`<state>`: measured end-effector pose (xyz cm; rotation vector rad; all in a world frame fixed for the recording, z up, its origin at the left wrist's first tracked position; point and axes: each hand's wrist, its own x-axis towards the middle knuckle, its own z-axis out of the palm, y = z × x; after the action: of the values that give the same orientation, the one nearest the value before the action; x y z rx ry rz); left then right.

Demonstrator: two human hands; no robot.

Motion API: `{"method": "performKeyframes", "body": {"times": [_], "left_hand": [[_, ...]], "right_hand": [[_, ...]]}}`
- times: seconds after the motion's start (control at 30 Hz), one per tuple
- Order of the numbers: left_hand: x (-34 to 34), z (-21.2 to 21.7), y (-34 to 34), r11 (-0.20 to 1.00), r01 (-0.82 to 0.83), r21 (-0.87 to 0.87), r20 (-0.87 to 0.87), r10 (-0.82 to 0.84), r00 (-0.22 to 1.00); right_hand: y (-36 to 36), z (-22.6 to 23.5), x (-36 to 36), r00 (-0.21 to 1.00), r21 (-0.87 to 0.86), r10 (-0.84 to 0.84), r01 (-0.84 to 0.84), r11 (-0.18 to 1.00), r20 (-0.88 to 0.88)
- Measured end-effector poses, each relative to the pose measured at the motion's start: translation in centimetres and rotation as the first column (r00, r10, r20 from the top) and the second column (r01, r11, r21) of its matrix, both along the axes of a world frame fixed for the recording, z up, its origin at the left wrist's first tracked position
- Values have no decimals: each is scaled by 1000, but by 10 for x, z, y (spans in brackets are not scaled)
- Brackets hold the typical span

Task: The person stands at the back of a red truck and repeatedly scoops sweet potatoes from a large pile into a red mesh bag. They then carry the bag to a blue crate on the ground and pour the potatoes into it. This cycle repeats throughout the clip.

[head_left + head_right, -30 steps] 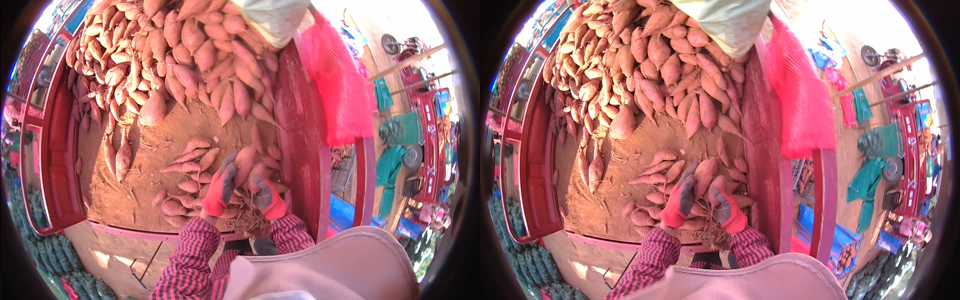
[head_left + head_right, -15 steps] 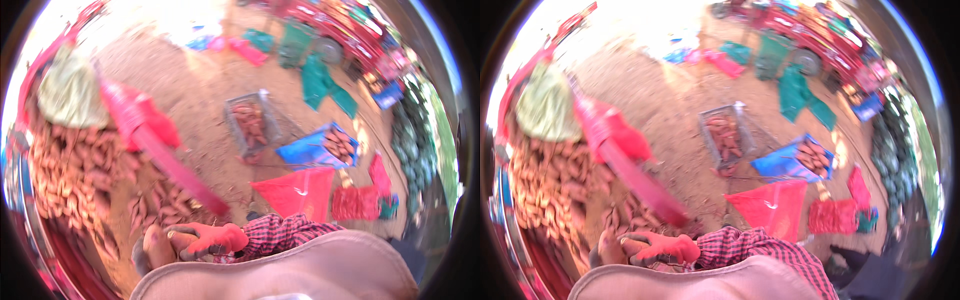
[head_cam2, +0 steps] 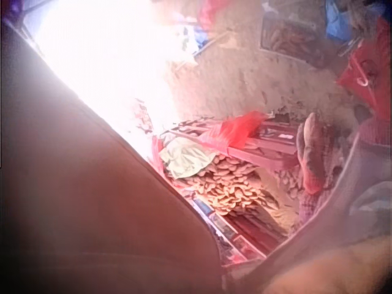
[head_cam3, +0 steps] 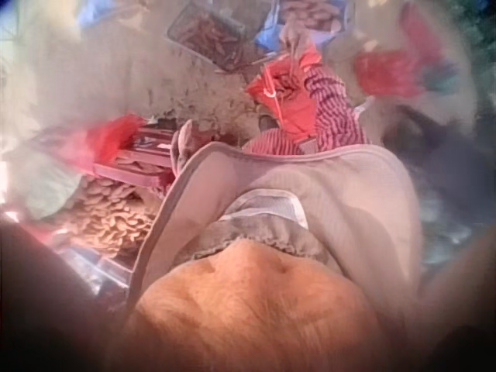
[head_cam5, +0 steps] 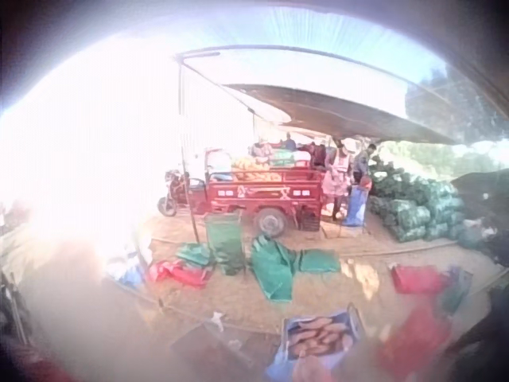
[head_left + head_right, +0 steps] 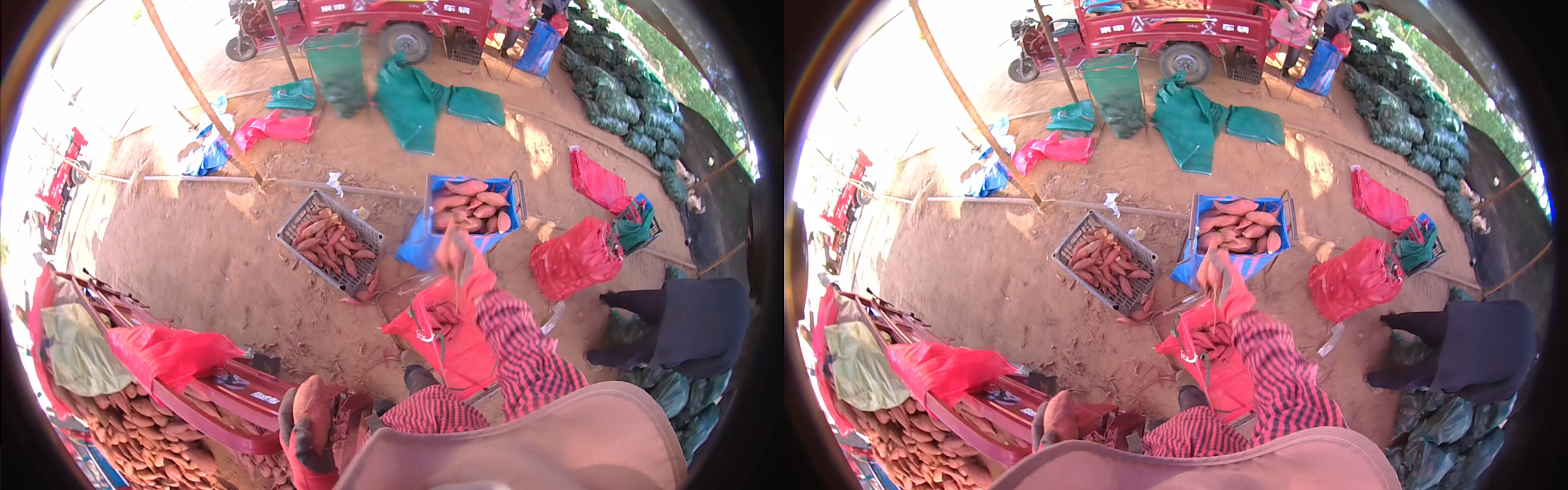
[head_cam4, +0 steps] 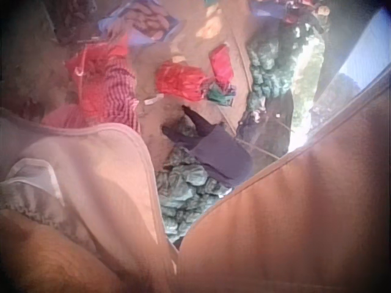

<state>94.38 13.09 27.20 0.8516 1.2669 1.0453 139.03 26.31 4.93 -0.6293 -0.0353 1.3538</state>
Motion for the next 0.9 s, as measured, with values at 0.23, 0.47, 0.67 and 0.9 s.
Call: {"method": "performKeyframes", "body": {"times": [0.23,0.47,0.67,0.9], "left_hand": [[52,-1,22,952,293,84,-345,-248,905],[124,-42,65,914,384,-132,-176,-403,898],[25,-26,88,791,534,299,-934,128,335],[-56,-14,118,934,77,348,-923,356,-145]], "right_hand": [[109,-46,38,931,-279,-363,358,891,37],[-12,-50,-150,986,-244,42,-81,966,-160],[-33,-6,-53,966,-87,39,-17,996,256],[102,-44,100,-514,-336,421,254,907,748]]}}
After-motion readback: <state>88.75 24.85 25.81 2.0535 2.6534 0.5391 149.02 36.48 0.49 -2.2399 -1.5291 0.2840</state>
